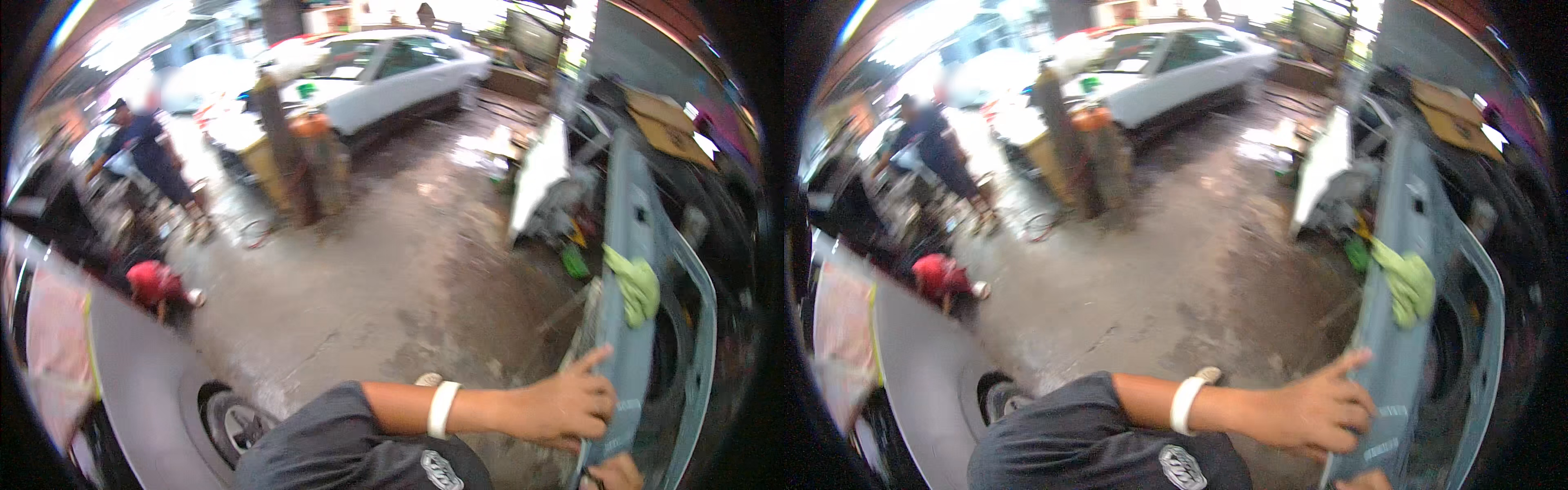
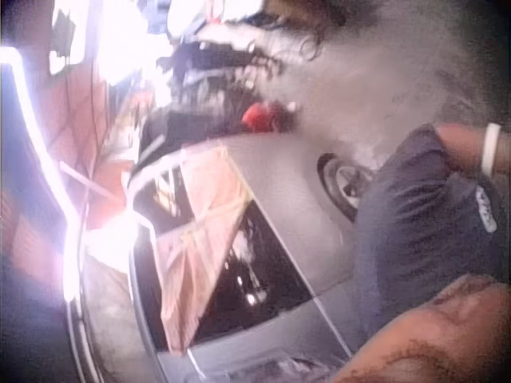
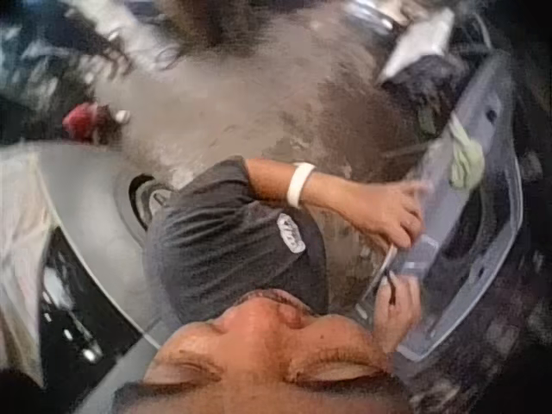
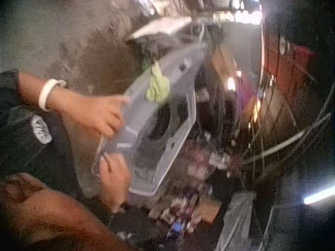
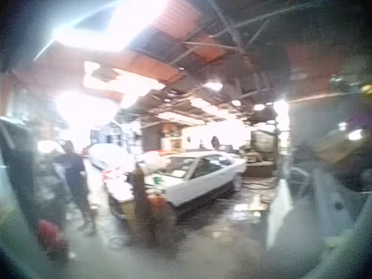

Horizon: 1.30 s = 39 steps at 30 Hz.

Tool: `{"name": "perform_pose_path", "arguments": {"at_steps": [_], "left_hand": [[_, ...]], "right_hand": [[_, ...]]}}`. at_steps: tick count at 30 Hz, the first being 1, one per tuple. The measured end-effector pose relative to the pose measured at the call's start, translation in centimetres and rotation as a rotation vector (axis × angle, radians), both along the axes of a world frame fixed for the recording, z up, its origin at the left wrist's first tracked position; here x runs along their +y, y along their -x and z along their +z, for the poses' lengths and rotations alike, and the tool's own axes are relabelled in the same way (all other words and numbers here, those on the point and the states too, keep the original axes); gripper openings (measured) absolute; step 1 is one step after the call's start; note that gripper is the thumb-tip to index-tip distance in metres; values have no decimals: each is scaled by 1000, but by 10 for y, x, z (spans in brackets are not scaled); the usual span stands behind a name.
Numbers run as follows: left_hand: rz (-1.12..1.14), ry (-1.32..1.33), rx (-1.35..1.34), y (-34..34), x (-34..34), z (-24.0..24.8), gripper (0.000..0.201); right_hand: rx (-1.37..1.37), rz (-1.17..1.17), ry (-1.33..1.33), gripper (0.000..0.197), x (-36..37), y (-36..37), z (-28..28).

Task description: The person sands a detached gray car door panel using a sanding block and wipes it with a green cloth. The person repeatedly switches between sanding and wiping the surface of the door panel, which is resting on a stand in a workshop.

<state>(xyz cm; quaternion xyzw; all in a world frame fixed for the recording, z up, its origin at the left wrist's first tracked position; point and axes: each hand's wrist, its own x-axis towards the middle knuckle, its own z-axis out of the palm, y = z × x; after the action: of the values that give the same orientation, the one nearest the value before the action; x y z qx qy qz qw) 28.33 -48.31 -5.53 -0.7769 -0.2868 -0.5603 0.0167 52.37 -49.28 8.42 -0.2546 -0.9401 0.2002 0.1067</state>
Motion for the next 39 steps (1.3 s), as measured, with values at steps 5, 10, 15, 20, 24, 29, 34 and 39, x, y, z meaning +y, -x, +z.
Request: {"name": "perform_pose_path", "arguments": {"at_steps": [5,10,15,20,24,29,34,39], "left_hand": [[95,88,143,1,4,6,33],[75,174,118,6,6,7,42],[133,82,-30,-15,18,-15,48],[156,8,-77,-21,24,-24,48],[148,1,-80,-17,26,-29,47],[177,-5,-99,-18,23,-32,44],[202,9,-109,-19,22,-31,43],[201,25,-106,-19,23,-30,42]], "right_hand": [[172,-9,113,21,44,-20,-36],[529,-145,109,24,48,-11,-50],[535,-77,-18,24,43,-10,-62],[441,-57,-167,26,18,-20,-63],[461,-98,-246,24,-19,-42,-57],[378,-104,-242,28,-21,-45,-71],[463,-23,-221,32,-9,-47,-80],[516,-3,-169,25,-12,-81,-92]]}}
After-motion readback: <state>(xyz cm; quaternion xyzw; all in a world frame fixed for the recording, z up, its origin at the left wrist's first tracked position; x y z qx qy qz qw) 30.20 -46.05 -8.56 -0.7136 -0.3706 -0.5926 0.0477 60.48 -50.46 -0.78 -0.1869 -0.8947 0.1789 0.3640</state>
